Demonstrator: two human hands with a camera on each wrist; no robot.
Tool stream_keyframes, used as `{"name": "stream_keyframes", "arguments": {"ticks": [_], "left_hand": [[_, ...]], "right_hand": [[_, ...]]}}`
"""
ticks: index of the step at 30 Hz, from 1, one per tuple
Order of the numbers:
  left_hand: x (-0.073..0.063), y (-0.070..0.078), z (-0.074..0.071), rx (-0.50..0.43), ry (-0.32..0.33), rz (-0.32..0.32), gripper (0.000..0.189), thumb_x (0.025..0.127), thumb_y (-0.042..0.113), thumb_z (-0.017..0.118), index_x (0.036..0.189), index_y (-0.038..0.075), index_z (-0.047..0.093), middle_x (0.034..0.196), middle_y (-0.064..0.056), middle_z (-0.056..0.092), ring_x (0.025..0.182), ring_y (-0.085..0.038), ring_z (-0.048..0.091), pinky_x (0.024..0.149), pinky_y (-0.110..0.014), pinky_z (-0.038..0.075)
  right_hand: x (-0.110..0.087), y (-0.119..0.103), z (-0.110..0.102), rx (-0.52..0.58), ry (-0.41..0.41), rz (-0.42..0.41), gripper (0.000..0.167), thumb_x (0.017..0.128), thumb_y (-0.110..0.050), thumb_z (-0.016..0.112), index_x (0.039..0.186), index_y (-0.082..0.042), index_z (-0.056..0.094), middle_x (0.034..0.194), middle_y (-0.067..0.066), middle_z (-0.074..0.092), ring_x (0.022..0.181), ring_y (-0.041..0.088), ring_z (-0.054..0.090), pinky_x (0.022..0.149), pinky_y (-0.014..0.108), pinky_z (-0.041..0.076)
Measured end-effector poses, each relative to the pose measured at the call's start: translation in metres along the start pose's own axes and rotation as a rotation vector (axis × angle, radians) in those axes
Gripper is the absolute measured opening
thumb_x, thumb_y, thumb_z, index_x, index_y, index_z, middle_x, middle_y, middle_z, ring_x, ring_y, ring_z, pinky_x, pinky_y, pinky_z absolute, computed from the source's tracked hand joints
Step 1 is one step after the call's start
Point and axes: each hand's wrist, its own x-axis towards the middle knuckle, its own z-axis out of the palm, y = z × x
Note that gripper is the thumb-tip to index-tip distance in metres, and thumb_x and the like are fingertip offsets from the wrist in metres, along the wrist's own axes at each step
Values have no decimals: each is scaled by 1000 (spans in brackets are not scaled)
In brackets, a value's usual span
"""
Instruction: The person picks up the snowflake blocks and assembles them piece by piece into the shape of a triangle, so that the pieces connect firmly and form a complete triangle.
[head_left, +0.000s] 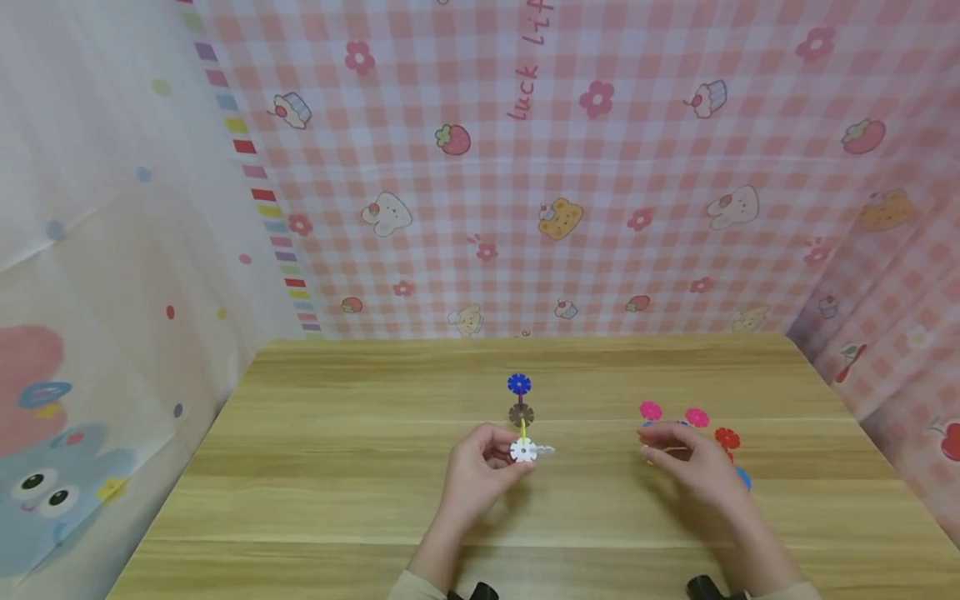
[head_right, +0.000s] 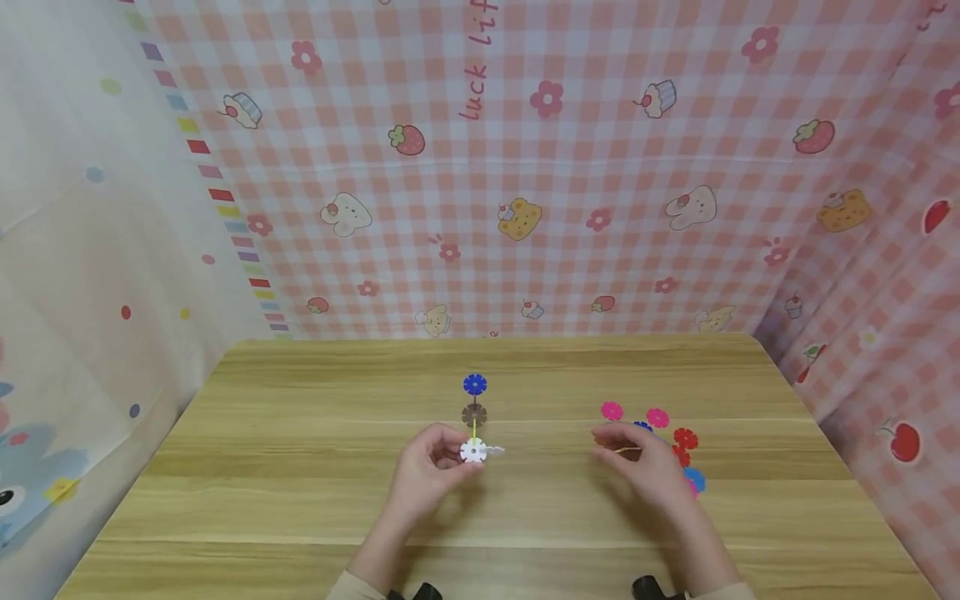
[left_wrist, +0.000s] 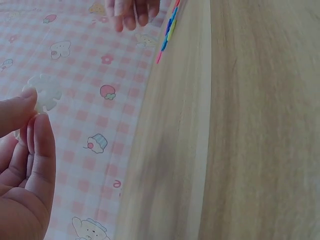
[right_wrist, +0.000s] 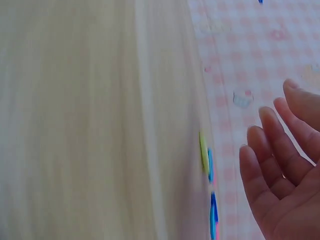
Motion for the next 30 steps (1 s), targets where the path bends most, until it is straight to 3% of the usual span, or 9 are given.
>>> {"name": "stream_keyframes", "arguments": {"ticks": [4,10,17,22,30], "left_hand": [[-1,0,0,-7,-5,3,34,71,-2,84,100,-1,66,88,-6,66,80,-17,63,73,-24,57],[-1,0,1,3,-18,13,34,72,-3,84,100,-1,66,88,-6,66,80,-17,64,73,-24,57],[-1,-1,1,-4,-11,17,34,71,-4,84,100,-2,66,88,-7,66,79,-18,64,73,-24,57],[-1,-2,1,-7,-11,23,35,71,-4,84,100,-2,65,88,-7,66,79,-18,64,73,-24,57],[-1,-2,1,-1,-10,33,34,71,-4,84,100,-2,65,88,-6,66,79,-17,64,72,-25,57]], "right_hand": [[-5,13,-16,-24,4,-39,27,91,-11,73,114,1,68,108,14,70,89,2,62,78,20,52],[-16,30,-43,-62,7,15,31,91,-10,72,117,6,65,107,16,69,89,-4,60,77,14,49],[-32,53,-70,-40,24,10,30,92,-7,70,116,10,63,103,-4,72,90,-2,61,75,11,45],[-42,64,-83,-26,21,66,36,91,-8,71,120,11,60,105,-13,69,94,-9,57,77,8,44],[-44,85,-92,-53,-17,-94,33,86,3,73,118,5,66,111,-23,64,95,-7,58,76,9,46]]}}
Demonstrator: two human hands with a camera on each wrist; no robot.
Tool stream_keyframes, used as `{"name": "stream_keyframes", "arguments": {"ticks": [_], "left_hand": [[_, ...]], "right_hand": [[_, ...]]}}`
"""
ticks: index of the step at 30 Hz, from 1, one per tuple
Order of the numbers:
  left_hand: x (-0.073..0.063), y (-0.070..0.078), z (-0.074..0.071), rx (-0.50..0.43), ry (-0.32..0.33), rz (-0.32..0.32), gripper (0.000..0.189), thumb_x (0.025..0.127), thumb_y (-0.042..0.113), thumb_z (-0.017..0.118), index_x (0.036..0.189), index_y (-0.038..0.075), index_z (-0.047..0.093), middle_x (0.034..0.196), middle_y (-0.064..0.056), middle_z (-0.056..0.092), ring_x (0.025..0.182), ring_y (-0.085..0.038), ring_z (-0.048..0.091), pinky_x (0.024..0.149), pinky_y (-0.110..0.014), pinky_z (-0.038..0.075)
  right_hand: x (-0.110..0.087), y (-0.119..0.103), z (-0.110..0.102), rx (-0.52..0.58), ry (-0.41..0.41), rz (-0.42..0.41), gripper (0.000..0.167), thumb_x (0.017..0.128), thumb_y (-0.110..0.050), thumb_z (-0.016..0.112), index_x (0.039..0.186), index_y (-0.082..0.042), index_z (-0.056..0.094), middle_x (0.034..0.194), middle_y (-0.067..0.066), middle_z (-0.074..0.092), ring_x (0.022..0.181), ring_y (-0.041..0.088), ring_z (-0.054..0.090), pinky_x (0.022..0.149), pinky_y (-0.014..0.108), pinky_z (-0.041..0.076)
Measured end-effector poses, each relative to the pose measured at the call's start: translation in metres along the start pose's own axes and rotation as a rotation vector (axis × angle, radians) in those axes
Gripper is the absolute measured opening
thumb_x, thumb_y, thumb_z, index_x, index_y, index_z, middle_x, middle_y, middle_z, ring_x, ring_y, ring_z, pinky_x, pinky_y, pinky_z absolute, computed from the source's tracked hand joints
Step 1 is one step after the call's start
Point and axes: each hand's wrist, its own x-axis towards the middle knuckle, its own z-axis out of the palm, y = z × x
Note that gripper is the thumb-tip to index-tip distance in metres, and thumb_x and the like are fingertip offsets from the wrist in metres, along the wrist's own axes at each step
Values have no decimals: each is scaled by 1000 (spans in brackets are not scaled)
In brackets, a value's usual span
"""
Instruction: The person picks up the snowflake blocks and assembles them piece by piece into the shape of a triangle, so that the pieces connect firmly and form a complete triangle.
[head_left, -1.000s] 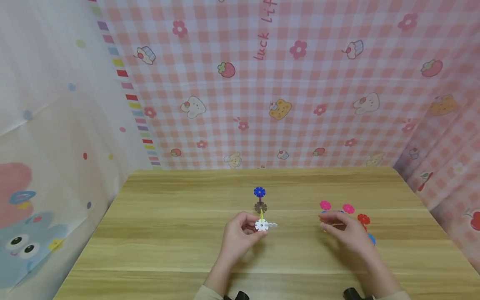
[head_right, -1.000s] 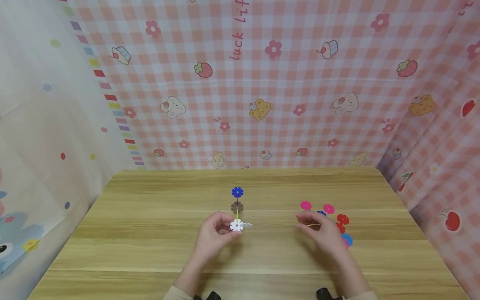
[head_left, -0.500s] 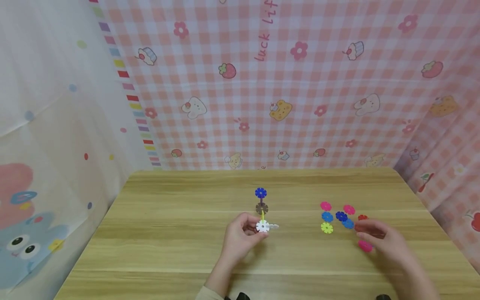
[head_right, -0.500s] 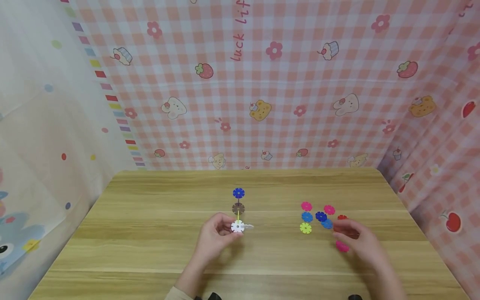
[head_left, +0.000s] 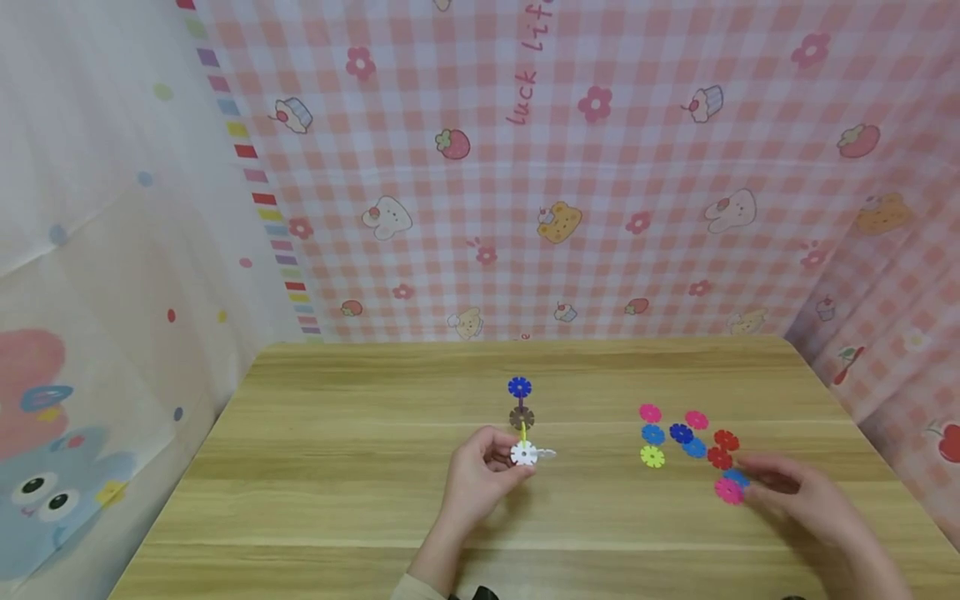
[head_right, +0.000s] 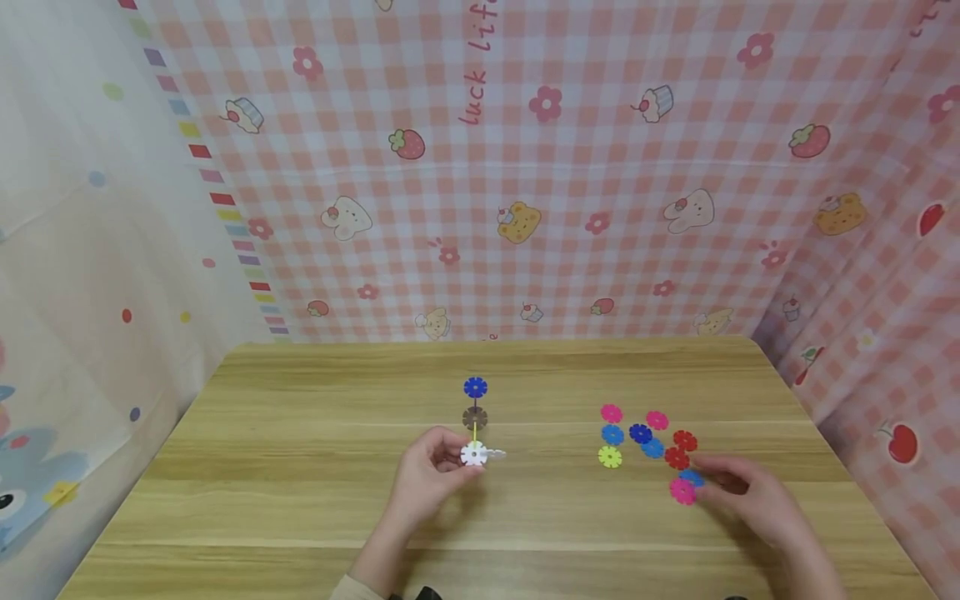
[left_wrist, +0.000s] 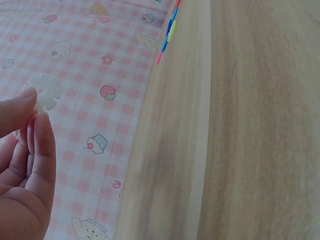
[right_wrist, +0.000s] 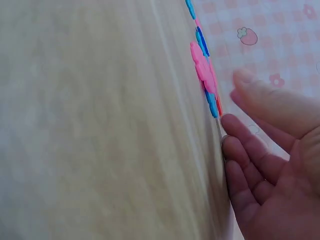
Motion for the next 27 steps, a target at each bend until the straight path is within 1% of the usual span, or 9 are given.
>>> {"name": "stream_keyframes", "arguments": {"ticks": [2,4,9,11,17,20,23,25,27], "left_hand": [[0,0,0,-1,-1,-1,34,71,-4,84,100,-2,66,88,-6,66,79,-17,64,72,-25,57],[0,0,0,-1,-1,-3,34,71,-4,84,100,-2,66,88,-6,66,78,-17,64,73,-25,57],[0,-1,0,0,-2,1,33,72,-4,83,99,-2,66,87,-6,66,78,-16,64,72,-25,57],[0,-1,0,2,-1,3,33,72,-4,84,99,-2,66,87,-6,66,78,-16,64,72,-25,58],[0,-1,0,3,-1,6,33,71,-4,84,99,-2,66,87,-6,66,78,-16,64,72,-24,57],[0,-1,0,5,-2,6,34,71,-3,84,99,-2,66,87,-6,66,78,-16,64,72,-24,57],[0,-1,0,4,0,-3,34,71,-3,84,100,-1,66,87,-6,66,79,-17,64,73,-24,57],[0,0,0,1,1,-11,35,71,-2,85,100,-1,66,88,-6,66,79,-17,64,73,-24,57],[0,0,0,-2,3,-17,35,71,-2,85,100,0,66,88,-6,66,79,-17,64,73,-24,57]], "right_hand": [[0,2,1,-2,-17,-37,34,84,4,74,117,2,67,113,-21,63,97,-6,57,76,10,46],[0,3,2,-42,-24,-70,35,82,3,76,116,-2,69,114,-18,63,100,-7,54,79,10,44],[2,0,6,-179,-19,-41,34,79,-9,82,112,-16,74,113,-14,59,99,-6,43,77,17,38],[2,0,7,-198,-26,-6,32,80,-13,82,111,-19,75,111,-12,57,97,-5,41,75,20,36],[3,2,9,-241,-35,4,27,78,-12,83,104,-17,76,109,4,58,97,-8,40,75,20,37],[3,3,9,-265,-22,-1,27,77,-12,84,102,-16,75,108,2,58,96,-8,40,74,21,39],[4,5,11,-241,12,-31,26,76,-9,84,99,-15,74,107,-7,60,95,-7,43,73,20,39],[4,7,12,-185,41,-63,25,76,-3,82,98,-11,73,103,-13,61,92,-6,46,72,18,40],[3,9,13,-108,55,-87,23,77,4,79,97,-6,72,99,-14,62,86,-2,51,69,17,42]]}}
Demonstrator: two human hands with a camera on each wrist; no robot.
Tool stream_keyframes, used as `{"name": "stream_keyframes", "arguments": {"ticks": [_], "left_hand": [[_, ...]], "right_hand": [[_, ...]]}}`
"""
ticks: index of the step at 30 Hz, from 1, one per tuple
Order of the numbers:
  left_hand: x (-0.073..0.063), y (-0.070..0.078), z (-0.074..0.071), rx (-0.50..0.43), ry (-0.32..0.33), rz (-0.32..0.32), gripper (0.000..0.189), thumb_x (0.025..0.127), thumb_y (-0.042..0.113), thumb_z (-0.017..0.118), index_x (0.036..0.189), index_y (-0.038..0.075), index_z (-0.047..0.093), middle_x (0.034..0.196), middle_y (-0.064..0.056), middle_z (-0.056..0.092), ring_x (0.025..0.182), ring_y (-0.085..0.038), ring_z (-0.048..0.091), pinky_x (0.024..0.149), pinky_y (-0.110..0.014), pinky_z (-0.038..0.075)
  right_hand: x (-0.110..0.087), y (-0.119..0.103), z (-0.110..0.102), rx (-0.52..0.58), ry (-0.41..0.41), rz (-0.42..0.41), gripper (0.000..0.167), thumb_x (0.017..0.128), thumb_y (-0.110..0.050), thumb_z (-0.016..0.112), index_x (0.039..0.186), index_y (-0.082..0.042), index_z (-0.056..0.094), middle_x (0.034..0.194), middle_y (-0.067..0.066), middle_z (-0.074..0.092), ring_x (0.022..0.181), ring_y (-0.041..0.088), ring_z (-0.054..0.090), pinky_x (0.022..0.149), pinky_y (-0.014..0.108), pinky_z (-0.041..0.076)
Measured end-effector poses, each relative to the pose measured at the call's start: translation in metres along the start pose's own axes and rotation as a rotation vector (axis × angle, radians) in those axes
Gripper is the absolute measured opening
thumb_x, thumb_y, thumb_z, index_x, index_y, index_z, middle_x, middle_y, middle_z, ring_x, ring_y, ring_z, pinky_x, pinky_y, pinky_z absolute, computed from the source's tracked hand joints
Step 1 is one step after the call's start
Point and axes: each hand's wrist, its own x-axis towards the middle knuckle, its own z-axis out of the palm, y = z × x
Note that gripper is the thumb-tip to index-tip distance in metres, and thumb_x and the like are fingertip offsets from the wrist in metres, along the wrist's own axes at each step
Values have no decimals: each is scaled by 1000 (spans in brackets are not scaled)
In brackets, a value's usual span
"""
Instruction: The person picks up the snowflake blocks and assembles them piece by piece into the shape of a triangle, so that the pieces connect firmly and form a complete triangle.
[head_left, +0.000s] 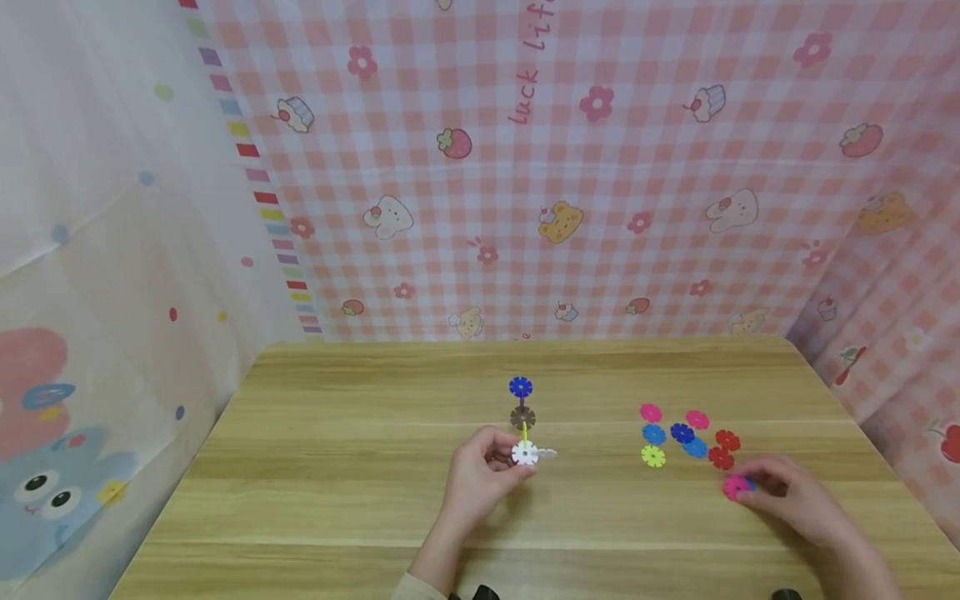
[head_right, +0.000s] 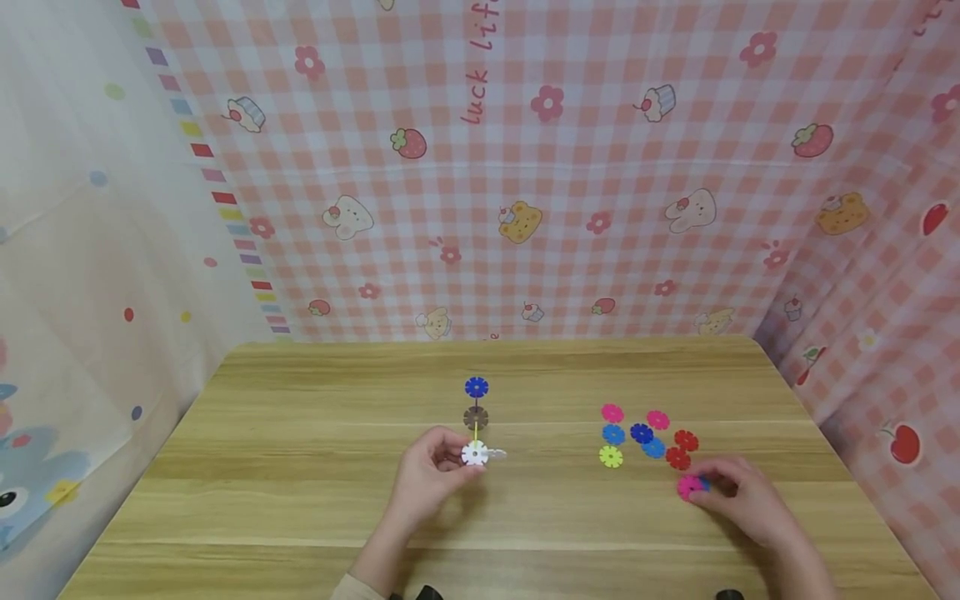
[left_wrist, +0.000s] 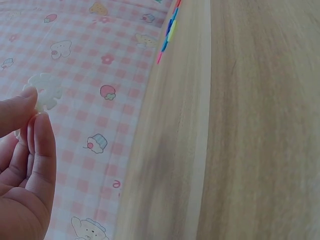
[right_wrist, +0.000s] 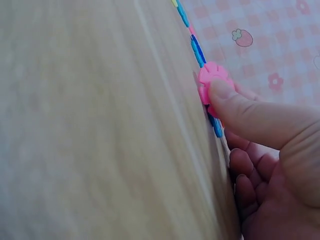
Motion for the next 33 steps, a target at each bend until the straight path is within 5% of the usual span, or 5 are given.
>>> {"name": "stream_keyframes", "arguments": {"ticks": [5,9,14,18,33], "left_hand": [[0,1,0,-7,4,0,34,71,-1,85,100,0,66,88,-6,66,79,-17,64,73,-24,57],[1,-1,0,1,2,6,34,71,-2,85,100,-1,66,87,-6,66,79,-17,64,72,-24,57],[1,-2,0,0,2,18,34,71,-3,84,100,-2,66,87,-6,66,78,-16,64,72,-24,57],[0,-1,0,-6,5,15,34,71,-4,84,100,-2,66,87,-6,66,79,-17,64,73,-24,57],[1,-2,-3,-13,17,18,35,71,-4,84,101,-3,65,88,-7,66,79,-17,65,73,-25,58]], "right_hand": [[-1,2,0,117,-8,49,15,84,11,70,96,3,66,88,-9,65,74,5,56,62,19,45],[-2,-2,-4,64,-24,161,6,90,0,69,95,2,65,85,-3,66,75,4,54,64,19,43],[0,-15,-7,56,-14,302,17,97,-10,64,101,6,65,87,-4,66,81,0,53,69,17,42],[9,-38,-2,63,18,315,21,97,-12,64,106,7,65,87,-7,67,80,-1,56,69,16,45],[60,-140,92,416,-43,260,19,95,-8,66,109,5,63,83,5,63,71,16,58,63,25,50]]}}
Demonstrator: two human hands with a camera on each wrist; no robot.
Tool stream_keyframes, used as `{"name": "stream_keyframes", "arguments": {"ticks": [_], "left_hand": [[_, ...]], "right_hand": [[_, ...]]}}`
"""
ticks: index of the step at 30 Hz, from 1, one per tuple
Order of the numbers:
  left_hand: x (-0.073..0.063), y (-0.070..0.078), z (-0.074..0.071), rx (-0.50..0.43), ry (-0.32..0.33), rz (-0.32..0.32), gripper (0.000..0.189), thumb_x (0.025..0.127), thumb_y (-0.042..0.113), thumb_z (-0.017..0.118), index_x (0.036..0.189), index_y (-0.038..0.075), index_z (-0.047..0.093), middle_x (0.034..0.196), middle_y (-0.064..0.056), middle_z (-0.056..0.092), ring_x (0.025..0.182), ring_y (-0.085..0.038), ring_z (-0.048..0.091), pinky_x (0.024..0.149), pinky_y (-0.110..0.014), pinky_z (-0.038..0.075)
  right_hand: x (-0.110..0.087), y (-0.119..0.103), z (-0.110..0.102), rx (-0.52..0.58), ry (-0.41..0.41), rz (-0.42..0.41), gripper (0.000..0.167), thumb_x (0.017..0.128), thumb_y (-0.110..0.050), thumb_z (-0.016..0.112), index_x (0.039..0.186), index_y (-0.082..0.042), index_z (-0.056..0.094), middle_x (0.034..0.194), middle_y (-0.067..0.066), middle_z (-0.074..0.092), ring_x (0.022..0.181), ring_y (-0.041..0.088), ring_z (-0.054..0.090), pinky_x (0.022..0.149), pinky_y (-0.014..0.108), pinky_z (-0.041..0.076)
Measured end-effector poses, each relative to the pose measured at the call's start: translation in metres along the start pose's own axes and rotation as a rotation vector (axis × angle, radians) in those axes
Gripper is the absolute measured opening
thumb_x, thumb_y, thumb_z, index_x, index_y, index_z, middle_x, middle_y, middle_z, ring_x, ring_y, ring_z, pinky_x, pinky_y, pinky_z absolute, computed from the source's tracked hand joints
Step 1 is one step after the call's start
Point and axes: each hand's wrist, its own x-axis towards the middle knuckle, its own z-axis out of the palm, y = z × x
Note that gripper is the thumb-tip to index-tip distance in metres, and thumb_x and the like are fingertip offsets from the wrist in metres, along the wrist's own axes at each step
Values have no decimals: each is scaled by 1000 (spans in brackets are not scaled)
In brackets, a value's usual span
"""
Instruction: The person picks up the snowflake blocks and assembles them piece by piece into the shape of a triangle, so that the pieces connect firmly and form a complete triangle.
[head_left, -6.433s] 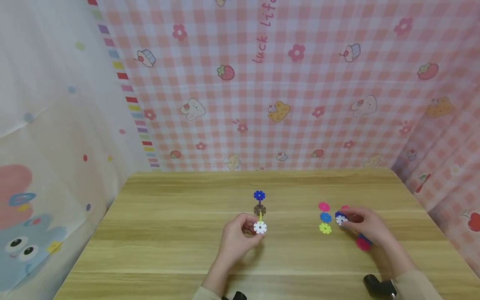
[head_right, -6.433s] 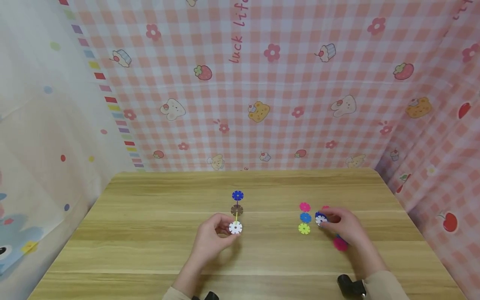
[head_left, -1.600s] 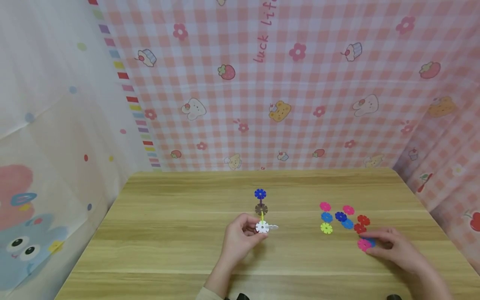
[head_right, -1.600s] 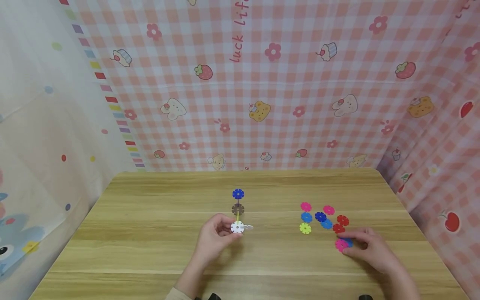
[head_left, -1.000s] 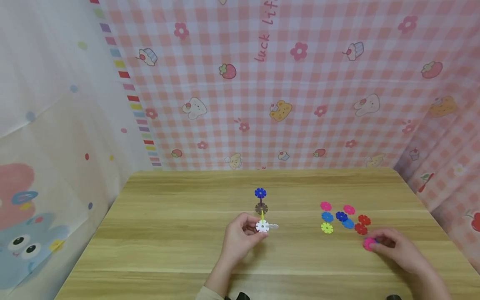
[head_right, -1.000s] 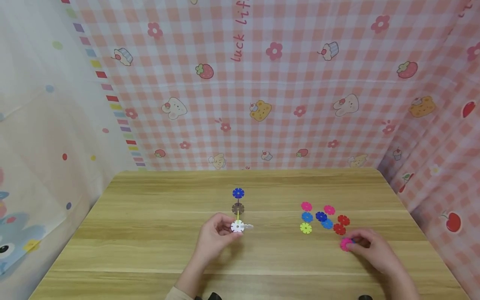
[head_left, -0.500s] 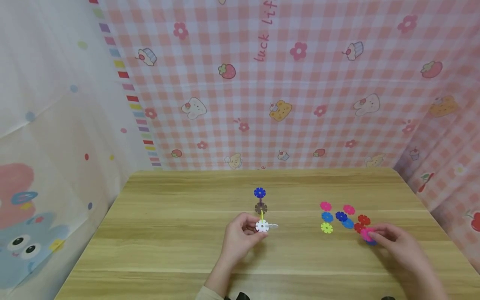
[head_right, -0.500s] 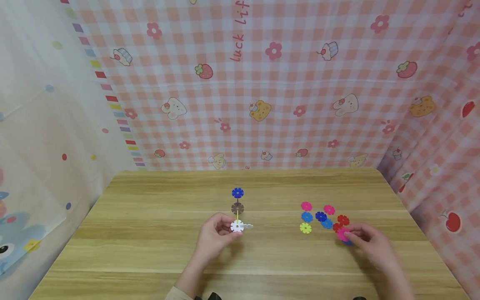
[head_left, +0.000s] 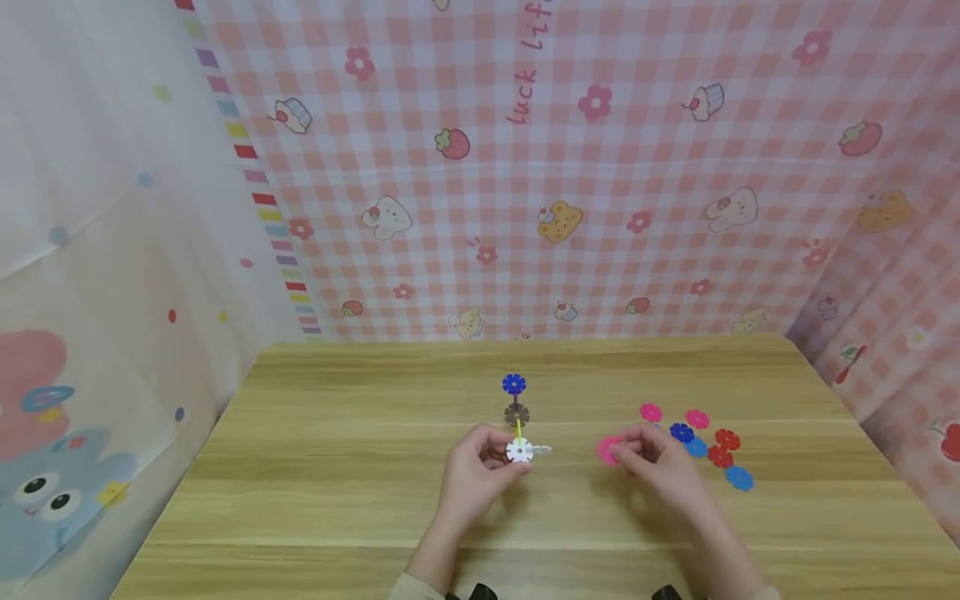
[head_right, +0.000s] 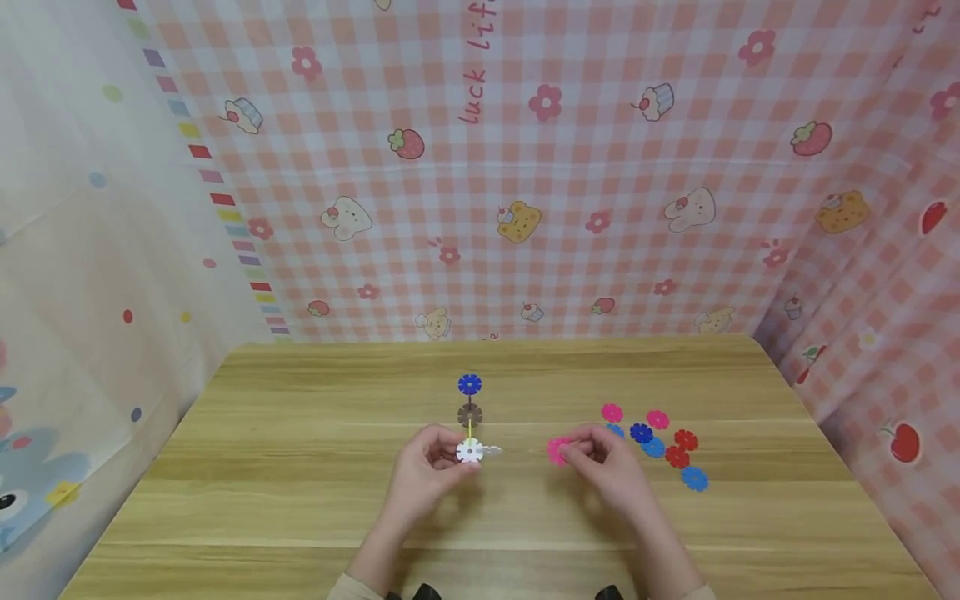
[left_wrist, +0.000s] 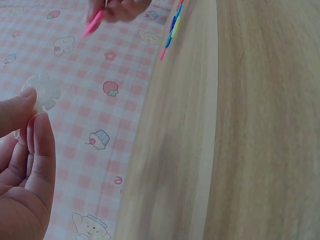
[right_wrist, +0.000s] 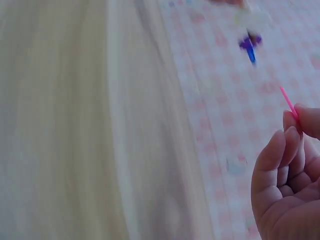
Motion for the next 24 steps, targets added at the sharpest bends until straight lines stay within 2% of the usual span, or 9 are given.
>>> {"name": "stream_keyframes", "arguments": {"ticks": [5,9,15,19,24], "left_hand": [[0,1,0,-1,-3,0,35,70,-4,84,100,-3,65,89,-8,66,79,-17,64,74,-25,58],[0,1,1,-1,-8,-18,35,70,-3,84,100,-2,66,90,-8,66,81,-18,65,75,-25,57],[-1,3,0,-34,1,-20,36,70,-4,84,101,-2,65,91,-9,66,82,-19,64,76,-25,57],[-1,2,0,-35,-11,-13,35,71,-3,84,101,-2,65,91,-9,67,82,-19,64,76,-26,57],[-1,1,-1,-32,-32,3,32,71,-4,83,98,-3,65,89,-9,67,80,-17,64,74,-26,58]], "right_hand": [[6,-8,29,87,-53,42,21,93,-7,67,108,8,63,84,8,65,70,18,59,64,26,52],[8,-12,42,168,-81,61,23,93,-7,67,109,10,61,86,9,66,68,19,60,62,25,54],[9,-14,48,257,-120,79,28,94,-8,66,110,13,57,87,8,66,68,16,60,62,24,55],[8,-15,49,265,-148,76,30,93,-9,67,110,13,57,86,9,65,68,15,59,63,25,55],[8,-16,50,282,-155,109,27,92,-9,67,108,11,58,85,8,64,67,13,58,63,25,55]]}}
